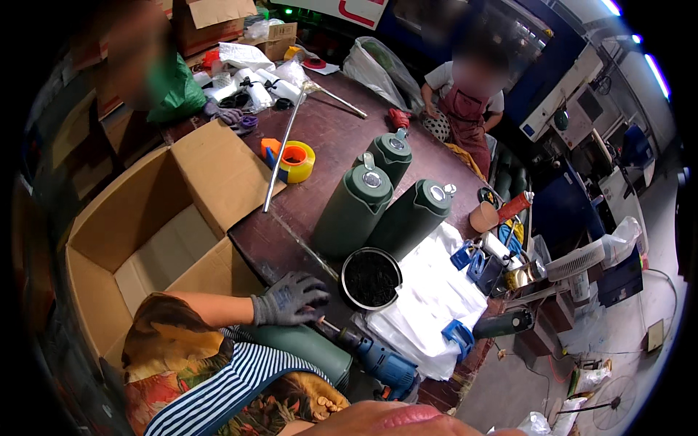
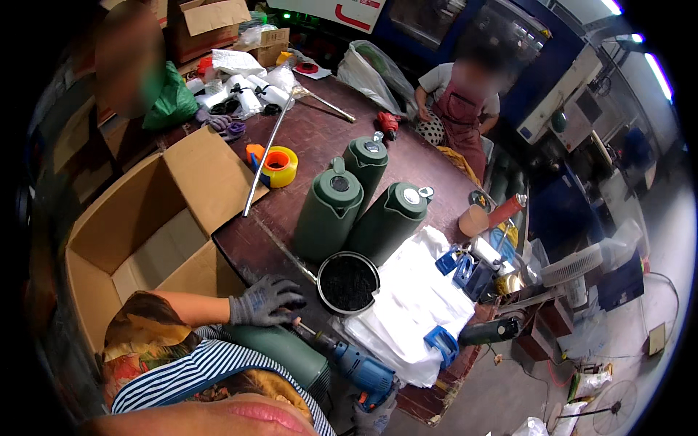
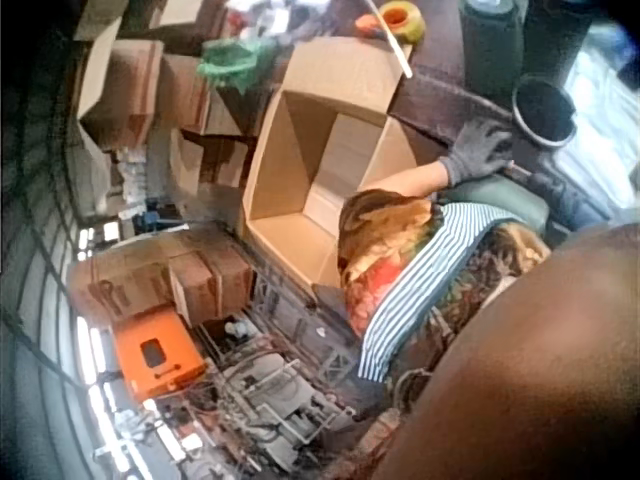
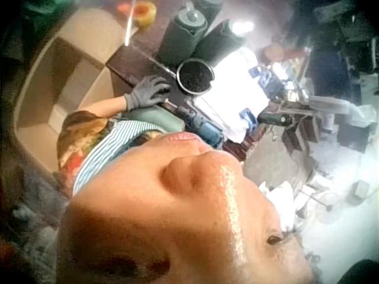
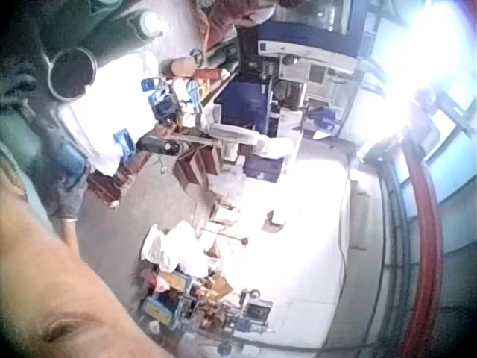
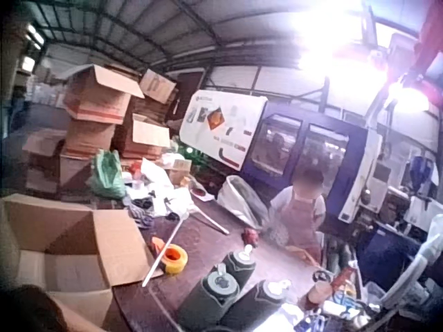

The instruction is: The person uses an electric drill to secure wooden handles onto green kettles, places the finished kettles into plastic bags, and packs them into a cardboard box which they then seal with tape.

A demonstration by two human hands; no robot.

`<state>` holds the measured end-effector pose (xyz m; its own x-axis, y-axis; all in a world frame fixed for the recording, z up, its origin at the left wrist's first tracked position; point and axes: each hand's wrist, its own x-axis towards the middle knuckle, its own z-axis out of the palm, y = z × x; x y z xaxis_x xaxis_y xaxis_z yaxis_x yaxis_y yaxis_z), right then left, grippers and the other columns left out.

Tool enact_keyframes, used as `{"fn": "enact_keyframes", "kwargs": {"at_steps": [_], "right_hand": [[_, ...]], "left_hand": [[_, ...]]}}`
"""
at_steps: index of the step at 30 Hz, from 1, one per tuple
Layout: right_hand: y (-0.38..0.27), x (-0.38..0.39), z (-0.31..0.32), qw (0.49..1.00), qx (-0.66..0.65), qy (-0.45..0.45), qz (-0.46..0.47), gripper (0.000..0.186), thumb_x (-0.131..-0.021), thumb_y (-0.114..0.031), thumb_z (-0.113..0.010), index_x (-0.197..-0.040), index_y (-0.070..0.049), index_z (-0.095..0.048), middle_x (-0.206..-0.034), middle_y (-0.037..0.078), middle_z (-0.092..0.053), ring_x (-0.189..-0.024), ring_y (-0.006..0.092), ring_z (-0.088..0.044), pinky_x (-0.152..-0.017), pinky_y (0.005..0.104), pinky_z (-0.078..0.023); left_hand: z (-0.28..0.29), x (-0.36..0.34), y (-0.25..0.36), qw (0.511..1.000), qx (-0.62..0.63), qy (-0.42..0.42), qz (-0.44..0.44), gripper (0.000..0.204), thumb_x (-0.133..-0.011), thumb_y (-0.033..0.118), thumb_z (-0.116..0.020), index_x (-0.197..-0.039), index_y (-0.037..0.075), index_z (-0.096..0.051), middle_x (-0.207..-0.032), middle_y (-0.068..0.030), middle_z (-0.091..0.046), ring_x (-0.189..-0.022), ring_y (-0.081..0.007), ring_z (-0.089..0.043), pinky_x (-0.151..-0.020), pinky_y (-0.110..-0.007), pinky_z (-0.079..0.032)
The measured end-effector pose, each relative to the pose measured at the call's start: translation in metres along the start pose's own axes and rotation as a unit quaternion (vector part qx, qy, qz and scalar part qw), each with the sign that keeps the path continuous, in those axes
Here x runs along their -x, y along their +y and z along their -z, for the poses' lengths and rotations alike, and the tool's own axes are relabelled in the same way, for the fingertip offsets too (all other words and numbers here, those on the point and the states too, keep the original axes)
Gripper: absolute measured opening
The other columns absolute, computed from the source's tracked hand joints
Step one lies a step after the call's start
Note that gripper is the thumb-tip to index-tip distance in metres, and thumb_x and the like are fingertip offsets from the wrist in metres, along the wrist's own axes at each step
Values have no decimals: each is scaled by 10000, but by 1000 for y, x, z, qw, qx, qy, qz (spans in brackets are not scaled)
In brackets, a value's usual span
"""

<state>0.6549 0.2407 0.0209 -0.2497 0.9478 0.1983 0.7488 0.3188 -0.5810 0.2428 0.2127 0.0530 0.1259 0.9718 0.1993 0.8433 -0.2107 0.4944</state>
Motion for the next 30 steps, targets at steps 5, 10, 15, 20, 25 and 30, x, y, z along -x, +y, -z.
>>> {"fn": "enact_keyframes", "kwargs": {"at_steps": [5, 10, 15, 20, 25, 30], "right_hand": [[81, 11, 38, 976, 39, -171, -128, 971, -757, -390, -793, -1491, -12, -283, -1400, 247, -458, -1296, 399, -447, -1064, 451, -395], [123, -23, 47, 991, 75, 91, 57, 825, -773, -305, -792, -1459, -13, -437, -1389, 226, -547, -1251, 351, -559, -1012, 433, -457], [159, -19, 55, 994, 78, 71, -42, 958, -666, -348, -863, -1472, -83, -419, -1383, 201, -551, -1244, 383, -548, -1063, 444, -424], [125, -12, 69, 962, 257, 37, -85, 1001, -662, -441, -849, -1492, -117, -393, -1338, 194, -572, -1225, 387, -546, -1036, 471, -430], [166, -11, 61, 978, 194, 80, 23, 1023, -669, -469, -840, -1503, -100, -376, -1377, 213, -538, -1249, 417, -515, -1053, 479, -414], [139, 3, 76, 998, 34, 53, 6, 934, -748, -448, -821, -1461, -10, -405, -1359, 263, -527, -1251, 416, -516, -1043, 471, -415]], "left_hand": [[-6, 45, 32, 994, -79, -68, 21, 589, -835, 514, -666, -1246, 103, -569, -1247, -173, -555, -1133, -357, -551, -966, -490, -428], [13, 62, 30, 982, -60, -150, 93, 500, -844, 557, -634, -1029, 93, -605, -810, -167, -684, -725, -345, -680, -671, -446, -531], [62, 21, 75, 948, -221, -221, -58, 401, -886, 515, -604, -1031, 142, -599, -892, -93, -665, -832, -286, -671, -725, -426, -510], [58, -4, 146, 877, -374, -230, -195, 156, -853, 289, -633, -989, 226, -676, -943, -23, -640, -917, -211, -626, -790, -386, -458], [-14, -7, 169, 812, -402, -240, -348, 186, -846, 222, -621, -1014, 212, -701, -1023, -13, -629, -1073, -207, -583, -1063, -472, -385], [-32, -15, 168, 811, -366, -198, -411, 240, -886, 197, -589, -1093, 199, -710, -1108, -40, -610, -1154, -256, -545, -1172, -544, -275]]}}
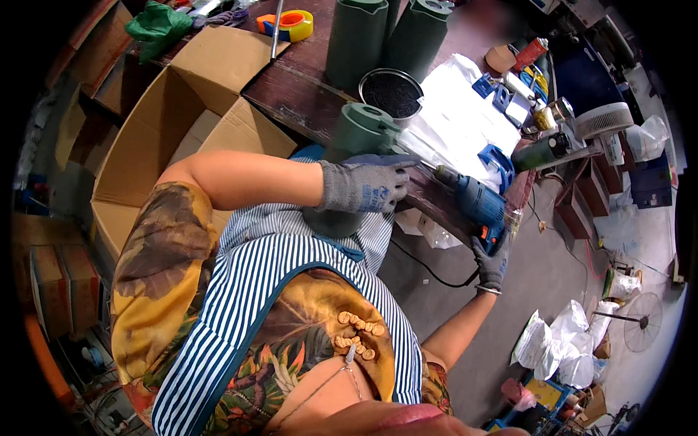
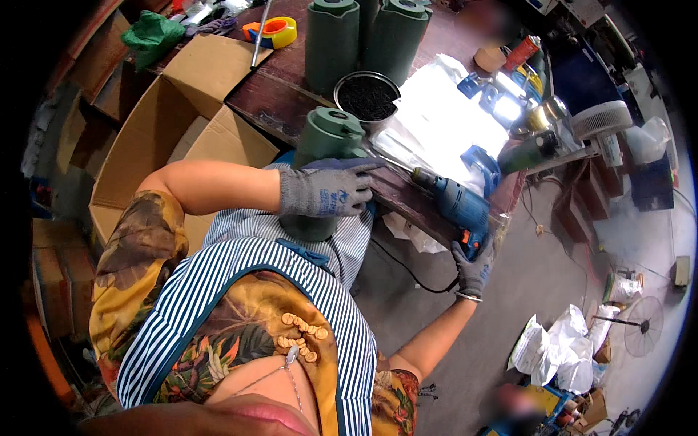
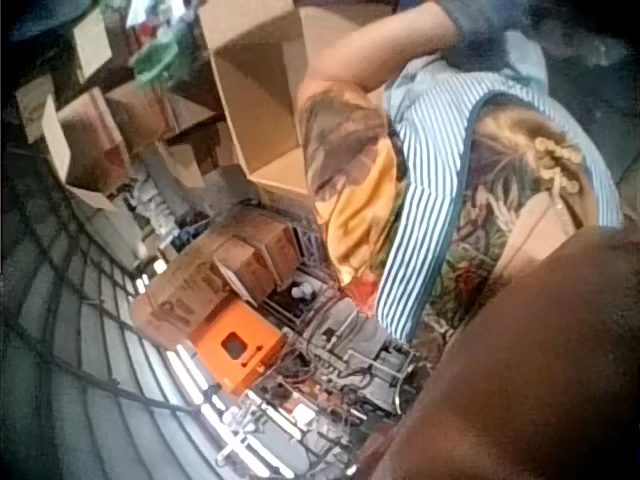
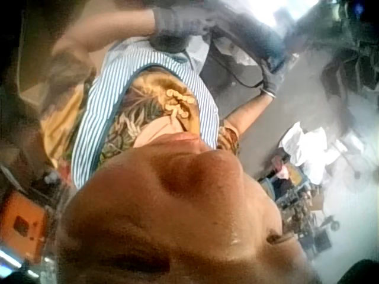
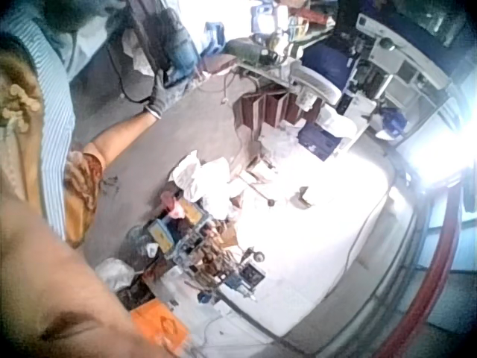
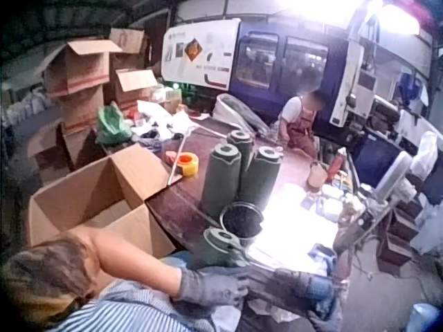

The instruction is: The person uses an electric drill to secure wooden handles onto green kettles, places the finished kettles into plastic bags, and packs them into a cardboard box which they then seal with tape.

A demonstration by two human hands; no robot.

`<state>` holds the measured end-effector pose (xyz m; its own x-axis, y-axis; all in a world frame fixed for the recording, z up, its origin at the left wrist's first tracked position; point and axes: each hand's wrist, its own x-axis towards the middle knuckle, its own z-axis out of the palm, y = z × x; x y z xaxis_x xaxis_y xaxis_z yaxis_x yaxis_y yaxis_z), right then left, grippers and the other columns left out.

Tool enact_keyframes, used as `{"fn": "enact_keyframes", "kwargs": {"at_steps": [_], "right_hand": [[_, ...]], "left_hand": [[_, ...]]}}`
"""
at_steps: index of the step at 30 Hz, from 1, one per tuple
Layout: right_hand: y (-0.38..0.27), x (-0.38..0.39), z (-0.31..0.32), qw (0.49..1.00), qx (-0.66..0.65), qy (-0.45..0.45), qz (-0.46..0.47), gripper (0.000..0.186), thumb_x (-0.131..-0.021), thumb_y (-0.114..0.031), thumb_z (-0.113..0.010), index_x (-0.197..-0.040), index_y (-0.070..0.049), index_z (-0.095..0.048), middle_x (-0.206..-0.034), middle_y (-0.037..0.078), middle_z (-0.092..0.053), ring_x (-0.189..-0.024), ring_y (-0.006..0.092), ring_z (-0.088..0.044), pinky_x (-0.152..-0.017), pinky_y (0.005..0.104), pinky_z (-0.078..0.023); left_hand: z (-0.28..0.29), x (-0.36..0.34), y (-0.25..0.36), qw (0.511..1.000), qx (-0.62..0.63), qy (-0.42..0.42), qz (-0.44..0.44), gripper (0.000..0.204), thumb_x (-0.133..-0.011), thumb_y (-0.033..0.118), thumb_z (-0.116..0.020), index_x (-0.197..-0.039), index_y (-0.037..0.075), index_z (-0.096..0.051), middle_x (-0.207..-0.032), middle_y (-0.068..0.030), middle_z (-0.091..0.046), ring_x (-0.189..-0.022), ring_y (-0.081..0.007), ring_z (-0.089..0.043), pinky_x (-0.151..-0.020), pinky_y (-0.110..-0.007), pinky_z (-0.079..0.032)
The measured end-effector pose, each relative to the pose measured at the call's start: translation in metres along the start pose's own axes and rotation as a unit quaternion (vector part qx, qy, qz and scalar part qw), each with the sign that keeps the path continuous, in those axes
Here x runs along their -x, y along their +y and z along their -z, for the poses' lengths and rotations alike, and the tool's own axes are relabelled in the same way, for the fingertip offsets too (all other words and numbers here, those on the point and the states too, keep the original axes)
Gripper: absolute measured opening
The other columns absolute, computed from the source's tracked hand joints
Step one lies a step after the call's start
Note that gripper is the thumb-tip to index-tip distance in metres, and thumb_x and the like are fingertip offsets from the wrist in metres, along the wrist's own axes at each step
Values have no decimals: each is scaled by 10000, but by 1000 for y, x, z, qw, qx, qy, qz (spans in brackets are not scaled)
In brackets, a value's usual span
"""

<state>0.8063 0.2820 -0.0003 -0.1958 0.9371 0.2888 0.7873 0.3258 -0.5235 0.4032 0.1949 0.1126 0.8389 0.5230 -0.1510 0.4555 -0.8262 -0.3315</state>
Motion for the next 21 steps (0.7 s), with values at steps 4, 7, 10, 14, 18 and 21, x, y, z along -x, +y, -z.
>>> {"fn": "enact_keyframes", "kwargs": {"at_steps": [4, 7, 10, 14, 18, 21], "right_hand": [[-61, -15, 7, 985, 80, 151, -25, 622, -840, -330, -764, -1329, -9, -554, -1285, 225, -588, -1184, 384, -569, -1010, 455, -439], [-130, -60, -3, 985, -71, 138, 72, 382, -882, -233, -726, -1202, -38, -649, -1208, 175, -643, -1128, 344, -600, -968, 428, -470], [-175, -140, -39, 984, -129, 51, 116, 298, -883, -242, -733, -1096, -37, -690, -1092, 140, -682, -1007, 260, -650, -850, 353, -518], [-102, -230, -127, 984, -44, -172, -30, 581, -738, -542, -798, -1043, -57, -704, -952, 138, -731, -887, 270, -701, -813, 363, -535], [-115, -234, -147, 969, 23, -246, 26, 446, -805, -506, -734, -979, -95, -743, -937, 138, -737, -887, 307, -705, -825, 375, -527], [-90, -246, -135, 974, -176, -103, -96, 406, -893, -378, -713, -1099, -28, -730, -889, 131, -747, -801, 176, -678, -744, 318, -523]], "left_hand": [[-22, 4, 6, 994, 91, -36, 50, 255, -888, 212, -576, -1105, 213, -710, -1161, -87, -605, -1212, -288, -515, -1168, -548, -256], [-9, -15, 10, 991, 27, -119, 46, 245, -888, 219, -583, -1090, 218, -721, -1202, -85, -608, -1259, -298, -499, -1154, -530, -273], [-12, -27, 16, 988, -24, -115, 97, 274, -906, 260, -554, -1095, 189, -739, -1235, -93, -640, -1263, -308, -512, -1134, -518, -297], [-4, -51, 0, 968, 7, -234, 92, 302, -918, 262, -541, -1121, 171, -744, -1243, -90, -657, -1205, -300, -560, -1080, -506, -343], [-18, -42, -20, 975, 33, -205, 79, 260, -900, 271, -570, -1070, 204, -755, -1204, -81, -666, -1191, -287, -554, -1114, -519, -313], [-37, -48, -30, 989, 120, -75, -30, 270, -863, 251, -627, -1112, 195, -717, -1257, -90, -627, -1223, -299, -538, -1145, -521, -299]]}}
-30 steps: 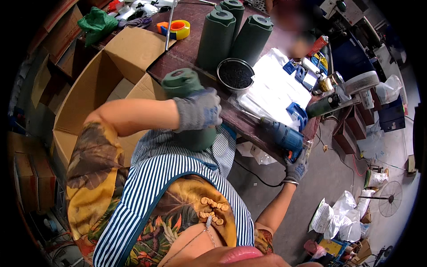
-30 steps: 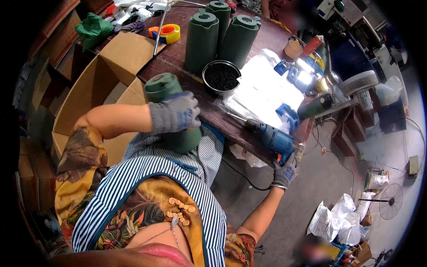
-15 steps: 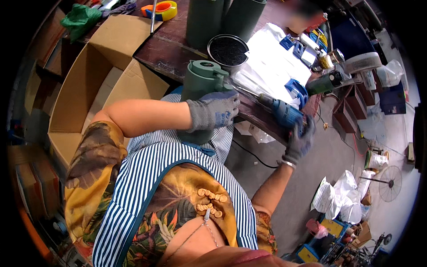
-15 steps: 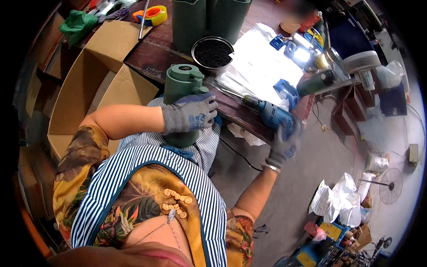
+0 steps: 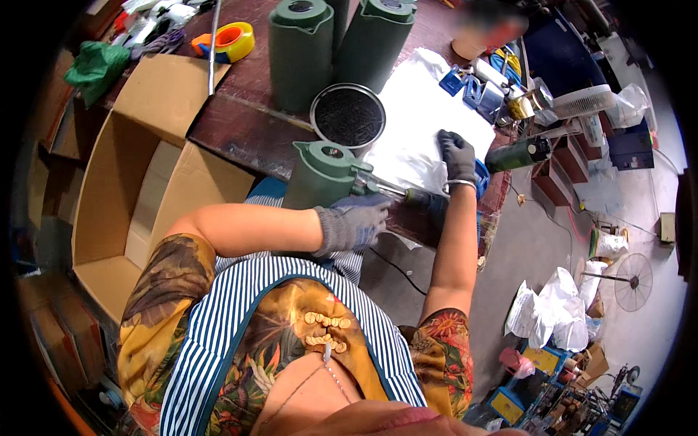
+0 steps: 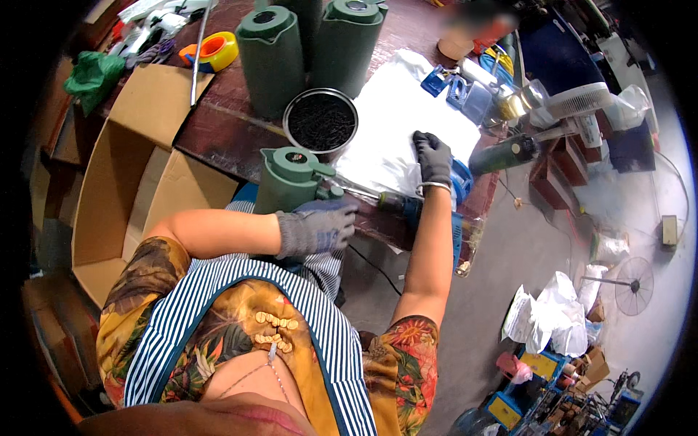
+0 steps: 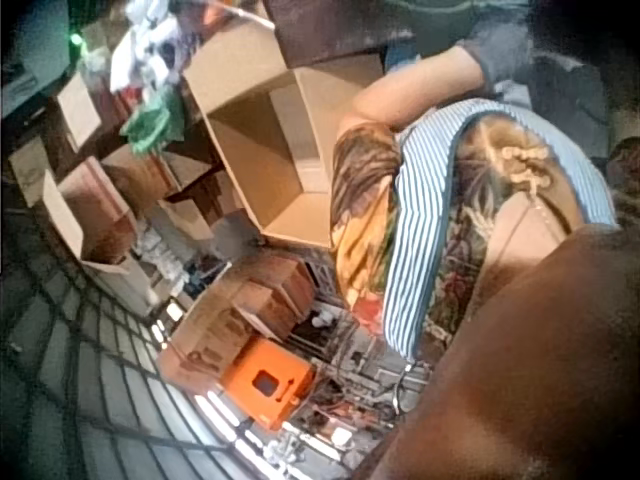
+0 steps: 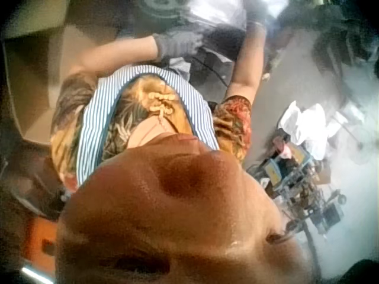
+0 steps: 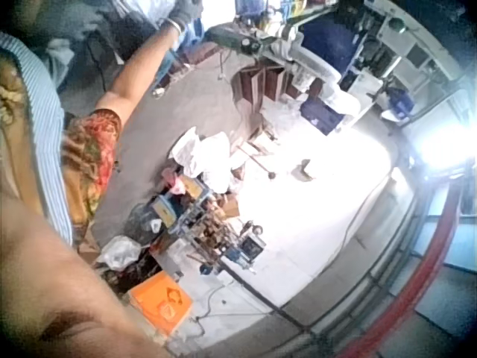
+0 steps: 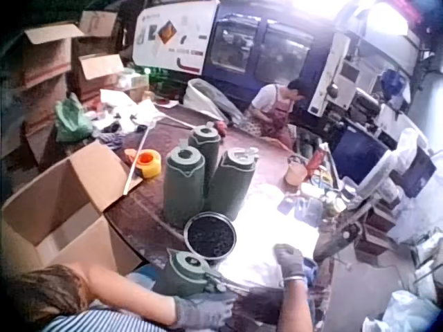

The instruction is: The person uses an electric drill to secure wooden handles onto green kettles, places the finished kettles into plastic bags, and packs them into a cardboard box which they then seal with tape.

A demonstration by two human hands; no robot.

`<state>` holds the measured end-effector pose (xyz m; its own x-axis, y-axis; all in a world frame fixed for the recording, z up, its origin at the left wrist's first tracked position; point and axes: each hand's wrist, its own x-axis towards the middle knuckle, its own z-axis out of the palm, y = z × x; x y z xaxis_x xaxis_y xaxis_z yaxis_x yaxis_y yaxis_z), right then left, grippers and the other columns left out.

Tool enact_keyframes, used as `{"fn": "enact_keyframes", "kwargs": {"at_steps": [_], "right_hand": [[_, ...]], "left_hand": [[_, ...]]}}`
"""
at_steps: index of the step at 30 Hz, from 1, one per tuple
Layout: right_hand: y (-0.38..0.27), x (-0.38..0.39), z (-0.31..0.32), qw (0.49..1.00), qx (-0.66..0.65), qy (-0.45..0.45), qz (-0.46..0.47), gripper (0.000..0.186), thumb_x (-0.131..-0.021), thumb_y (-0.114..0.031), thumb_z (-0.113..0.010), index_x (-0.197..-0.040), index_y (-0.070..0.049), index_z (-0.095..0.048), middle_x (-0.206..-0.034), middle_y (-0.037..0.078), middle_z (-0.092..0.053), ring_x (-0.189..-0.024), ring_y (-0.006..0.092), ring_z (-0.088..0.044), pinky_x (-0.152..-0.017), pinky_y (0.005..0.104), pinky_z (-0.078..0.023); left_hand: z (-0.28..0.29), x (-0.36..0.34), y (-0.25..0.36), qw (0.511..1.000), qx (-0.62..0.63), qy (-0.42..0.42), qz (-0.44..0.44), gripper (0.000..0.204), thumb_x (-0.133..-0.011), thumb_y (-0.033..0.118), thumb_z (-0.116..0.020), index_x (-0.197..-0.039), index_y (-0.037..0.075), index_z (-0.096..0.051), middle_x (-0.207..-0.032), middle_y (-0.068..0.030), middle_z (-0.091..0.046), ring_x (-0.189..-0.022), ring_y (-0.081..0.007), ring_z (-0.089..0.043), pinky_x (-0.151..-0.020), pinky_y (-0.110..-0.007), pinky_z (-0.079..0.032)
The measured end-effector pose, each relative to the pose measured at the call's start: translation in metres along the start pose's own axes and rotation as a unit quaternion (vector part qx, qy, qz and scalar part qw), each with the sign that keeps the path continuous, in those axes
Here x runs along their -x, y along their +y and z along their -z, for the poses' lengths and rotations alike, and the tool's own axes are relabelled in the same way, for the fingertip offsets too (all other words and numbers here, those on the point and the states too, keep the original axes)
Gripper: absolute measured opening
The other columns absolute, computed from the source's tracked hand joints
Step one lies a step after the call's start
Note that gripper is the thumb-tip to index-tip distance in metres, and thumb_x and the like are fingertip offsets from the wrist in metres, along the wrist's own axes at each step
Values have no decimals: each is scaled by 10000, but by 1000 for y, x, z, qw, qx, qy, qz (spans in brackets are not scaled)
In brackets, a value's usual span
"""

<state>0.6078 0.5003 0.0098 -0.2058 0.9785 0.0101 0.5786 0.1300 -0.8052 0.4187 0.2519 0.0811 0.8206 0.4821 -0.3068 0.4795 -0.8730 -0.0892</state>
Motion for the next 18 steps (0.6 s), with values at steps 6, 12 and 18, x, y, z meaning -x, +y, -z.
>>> {"fn": "enact_keyframes", "kwargs": {"at_steps": [6, 12, 18], "right_hand": [[37, 20, 45, 879, -467, 52, -82, 247, -960, -41, -582, -1175, 39, -671, -986, 66, -706, -786, 138, -642, -685, 230, -518], [-23, 39, 38, 979, -199, -45, -30, 212, -939, -111, -685, -1110, 12, -697, -961, 33, -709, -819, 121, -644, -747, 238, -519], [7, 23, 44, 902, -414, 121, -14, 212, -979, -113, -633, -1139, 19, -677, -990, 35, -690, -865, 119, -644, -784, 257, -527]], "left_hand": [[62, 68, -75, 815, 409, 390, -127, 449, -847, 236, -715, -1273, 127, -624, -1331, -129, -572, -1262, -332, -527, -1085, -493, -405], [44, 74, -153, 747, 442, 460, 189, 350, -907, 196, -660, -1224, 48, -644, -1146, -131, -664, -1062, -259, -654, -964, -363, -509], [39, 58, -168, 792, 429, 407, 151, 322, -938, 288, -648, -1153, 51, -683, -1098, -131, -685, -1000, -237, -674, -920, -352, -523]]}}
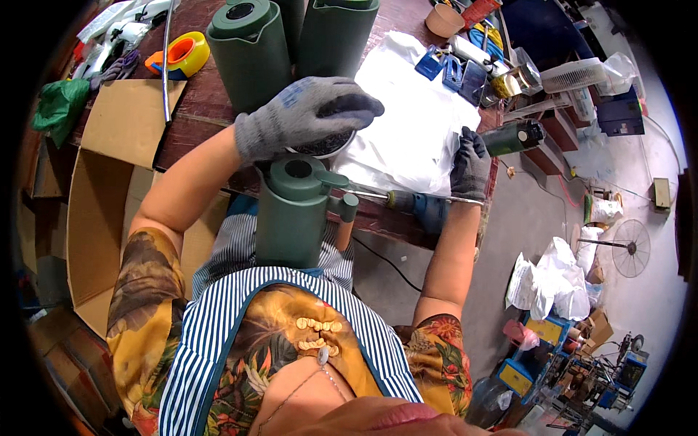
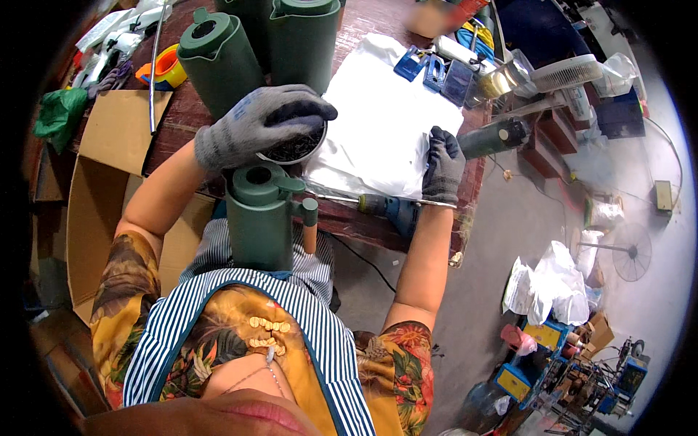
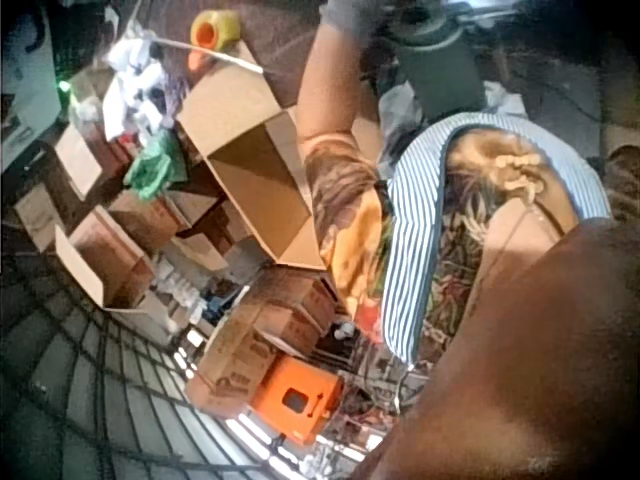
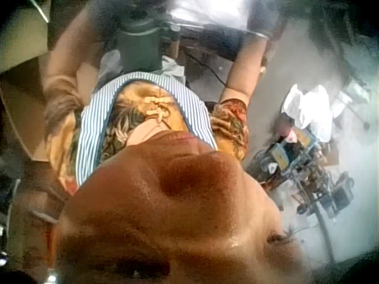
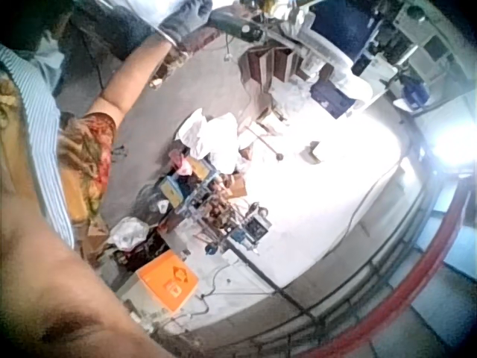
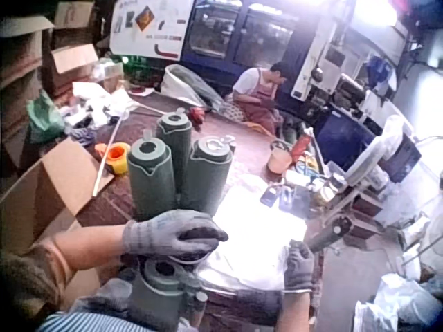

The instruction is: The person uses an electric drill to secure wooden handles onto green kettles, places the finished kettles into plastic bags, and packs them into a cardboard box which they then seal with tape.

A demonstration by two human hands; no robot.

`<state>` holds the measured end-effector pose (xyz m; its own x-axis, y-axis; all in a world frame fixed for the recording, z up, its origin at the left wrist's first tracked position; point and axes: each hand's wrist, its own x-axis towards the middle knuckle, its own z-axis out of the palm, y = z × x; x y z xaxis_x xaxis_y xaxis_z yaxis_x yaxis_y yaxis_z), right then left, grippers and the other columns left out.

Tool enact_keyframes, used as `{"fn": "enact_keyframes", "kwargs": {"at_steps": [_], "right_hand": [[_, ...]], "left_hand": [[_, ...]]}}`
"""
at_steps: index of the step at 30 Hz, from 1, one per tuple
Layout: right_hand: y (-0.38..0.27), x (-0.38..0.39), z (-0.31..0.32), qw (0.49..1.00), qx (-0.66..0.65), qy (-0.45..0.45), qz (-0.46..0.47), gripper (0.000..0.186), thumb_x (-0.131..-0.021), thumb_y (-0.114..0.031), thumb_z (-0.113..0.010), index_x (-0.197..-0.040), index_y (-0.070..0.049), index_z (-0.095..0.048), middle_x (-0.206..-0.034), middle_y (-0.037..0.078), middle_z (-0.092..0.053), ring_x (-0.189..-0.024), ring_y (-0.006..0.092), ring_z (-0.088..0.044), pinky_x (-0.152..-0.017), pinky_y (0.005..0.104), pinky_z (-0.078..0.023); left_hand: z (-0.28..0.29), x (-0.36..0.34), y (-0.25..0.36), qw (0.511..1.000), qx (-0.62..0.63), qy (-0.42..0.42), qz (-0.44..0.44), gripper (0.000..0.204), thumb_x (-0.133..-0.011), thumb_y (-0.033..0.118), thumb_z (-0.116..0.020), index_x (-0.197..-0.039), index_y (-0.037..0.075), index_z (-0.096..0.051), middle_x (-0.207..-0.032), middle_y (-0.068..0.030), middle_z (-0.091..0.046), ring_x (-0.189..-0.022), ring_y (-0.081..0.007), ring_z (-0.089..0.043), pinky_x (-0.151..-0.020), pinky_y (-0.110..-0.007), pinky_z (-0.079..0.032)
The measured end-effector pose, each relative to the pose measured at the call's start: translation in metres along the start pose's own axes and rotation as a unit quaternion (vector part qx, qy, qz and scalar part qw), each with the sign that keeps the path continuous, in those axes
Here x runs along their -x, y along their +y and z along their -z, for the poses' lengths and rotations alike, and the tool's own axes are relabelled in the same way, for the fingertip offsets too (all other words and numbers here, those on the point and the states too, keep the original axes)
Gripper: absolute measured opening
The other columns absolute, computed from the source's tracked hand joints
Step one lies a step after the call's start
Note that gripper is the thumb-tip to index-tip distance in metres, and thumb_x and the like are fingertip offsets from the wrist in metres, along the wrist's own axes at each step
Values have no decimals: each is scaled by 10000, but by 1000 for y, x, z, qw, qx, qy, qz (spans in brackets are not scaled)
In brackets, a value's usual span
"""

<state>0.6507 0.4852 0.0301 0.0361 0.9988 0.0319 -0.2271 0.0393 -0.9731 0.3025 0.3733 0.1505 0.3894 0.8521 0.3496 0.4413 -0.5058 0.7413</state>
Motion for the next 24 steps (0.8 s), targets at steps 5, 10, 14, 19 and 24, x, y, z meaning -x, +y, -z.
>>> {"fn": "enact_keyframes", "kwargs": {"at_steps": [5, 10, 14, 19, 24], "right_hand": [[-14, 24, -47, 996, 29, -77, 22, 215, -953, -38, -621, -1142, 57, -656, -1045, 77, -686, -871, 148, -641, -812, 284, -524], [-19, 6, -55, 947, -286, -143, -26, 162, -963, -49, -597, -1083, 28, -673, -973, 115, -702, -837, 200, -670, -799, 337, -571], [-37, 18, -61, 972, -226, -40, -48, 187, -989, -31, -501, -1097, 10, -648, -986, 127, -686, -815, 241, -689, -754, 373, -620], [-49, 71, -101, 943, -240, -182, -143, 328, -957, -231, -615, -1181, 2, -564, -940, 50, -603, -695, 164, -570, -613, 302, -503], [-60, 98, -54, 926, -16, -324, -192, 269, -974, -278, -643, -1000, -13, -607, -831, 8, -598, -653, 76, -516, -570, 206, -414]], "left_hand": [[-29, -58, -7, 984, -33, -94, 150, 509, -899, 501, -679, -1086, 28, -687, -921, -91, -720, -841, -193, -687, -800, -329, -532], [-60, -78, -69, 977, -21, -65, 201, 538, -807, 488, -764, -1012, 4, -649, -885, -150, -694, -803, -242, -662, -753, -364, -522], [-61, -60, -88, 986, -54, 21, 155, 670, -792, 472, -783, -1196, -22, -578, -1060, -231, -666, -978, -279, -670, -838, -389, -525], [-43, -68, -72, 978, -164, -18, 127, 556, -824, 341, -716, -1265, 37, -564, -1056, -234, -668, -996, -378, -654, -882, -409, -520], [11, 14, -65, 994, -81, 61, -31, 449, -826, 26, -558, -1275, 38, -580, -1182, -157, -665, -1127, -290, -645, -992, -375, -494]]}}
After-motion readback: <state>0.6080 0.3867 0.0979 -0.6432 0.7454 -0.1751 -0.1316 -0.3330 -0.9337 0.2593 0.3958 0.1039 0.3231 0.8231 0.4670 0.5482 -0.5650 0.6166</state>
